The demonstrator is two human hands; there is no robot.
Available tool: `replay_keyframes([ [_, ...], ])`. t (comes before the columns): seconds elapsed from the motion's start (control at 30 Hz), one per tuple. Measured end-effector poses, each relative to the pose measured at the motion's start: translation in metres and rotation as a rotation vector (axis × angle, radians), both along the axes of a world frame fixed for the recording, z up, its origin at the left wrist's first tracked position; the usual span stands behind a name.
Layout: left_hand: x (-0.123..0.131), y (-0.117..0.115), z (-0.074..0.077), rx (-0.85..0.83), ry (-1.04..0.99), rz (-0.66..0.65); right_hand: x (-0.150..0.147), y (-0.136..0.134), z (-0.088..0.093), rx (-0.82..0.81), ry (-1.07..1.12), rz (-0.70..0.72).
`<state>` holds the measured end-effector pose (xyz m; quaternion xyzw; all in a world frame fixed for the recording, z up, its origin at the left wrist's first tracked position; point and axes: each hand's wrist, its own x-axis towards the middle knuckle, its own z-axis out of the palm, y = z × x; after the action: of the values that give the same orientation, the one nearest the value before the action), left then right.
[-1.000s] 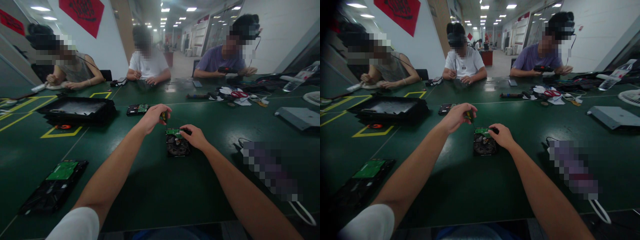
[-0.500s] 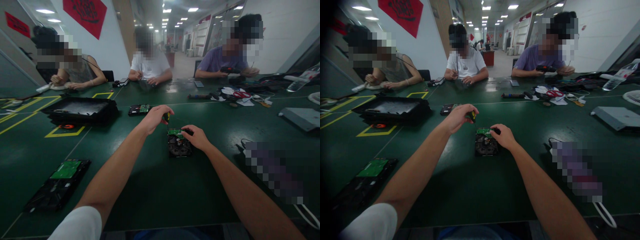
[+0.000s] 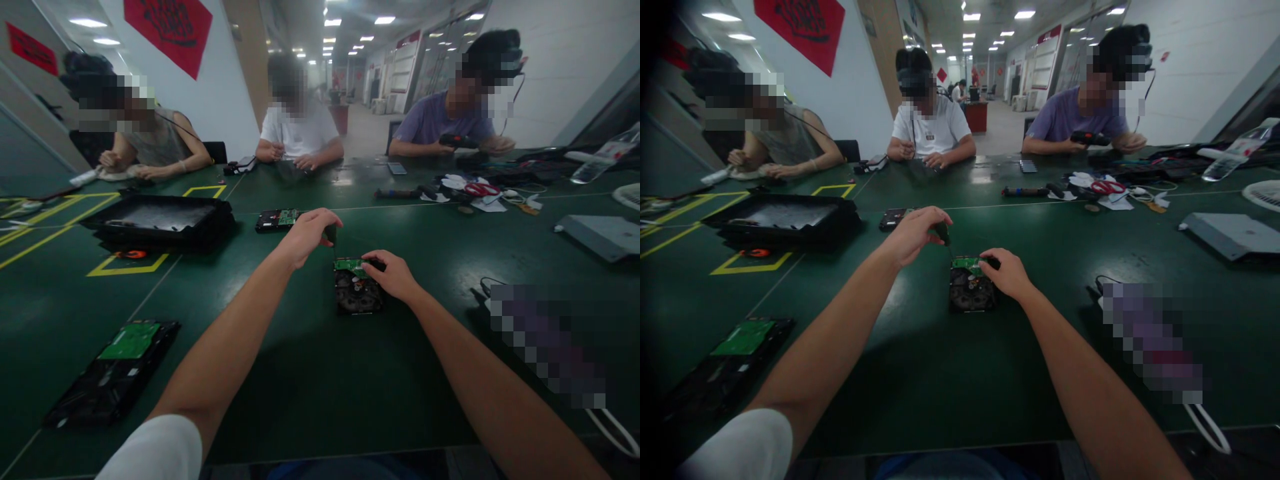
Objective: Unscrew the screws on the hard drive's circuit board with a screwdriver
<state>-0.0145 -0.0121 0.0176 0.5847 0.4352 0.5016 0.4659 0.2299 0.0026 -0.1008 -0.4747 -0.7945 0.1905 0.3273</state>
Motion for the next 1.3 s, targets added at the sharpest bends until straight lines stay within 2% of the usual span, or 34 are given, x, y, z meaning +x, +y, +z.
replay_keyframes([
  [0.13,-0.0005,-0.0025,0.0034,-0.005,0.031,-0.052,0.0000,0.0003,-0.0001,0.001,0.003,0.001],
  [0.3,0.0040,-0.0058,0.0033,-0.119,-0.096,-0.122,0.0006,0.0012,-0.0015,0.001,0.014,0.002],
  [0.47,0.0040,-0.0014,-0.0020,-0.131,-0.162,-0.109,0.0012,0.0012,-0.0009,0.004,0.011,0.011],
  [0.67,0.0020,-0.0008,-0.0018,-0.031,-0.032,-0.106,-0.0006,-0.0008,0.0019,-0.007,0.004,0.004],
  [0.97,0.0007,-0.0013,0.0012,0.072,0.222,0.061,0.0002,-0.0001,0.0004,-0.005,0.004,0.000],
  [1.1,-0.0014,-0.0003,0.0011,0.006,0.209,0.037,0.0002,-0.0001,0.0005,-0.011,0.017,-0.003],
  [1.3,-0.0001,-0.0020,0.0011,-0.097,0.086,-0.023,-0.0002,0.0000,0.0005,-0.012,0.020,-0.003],
])
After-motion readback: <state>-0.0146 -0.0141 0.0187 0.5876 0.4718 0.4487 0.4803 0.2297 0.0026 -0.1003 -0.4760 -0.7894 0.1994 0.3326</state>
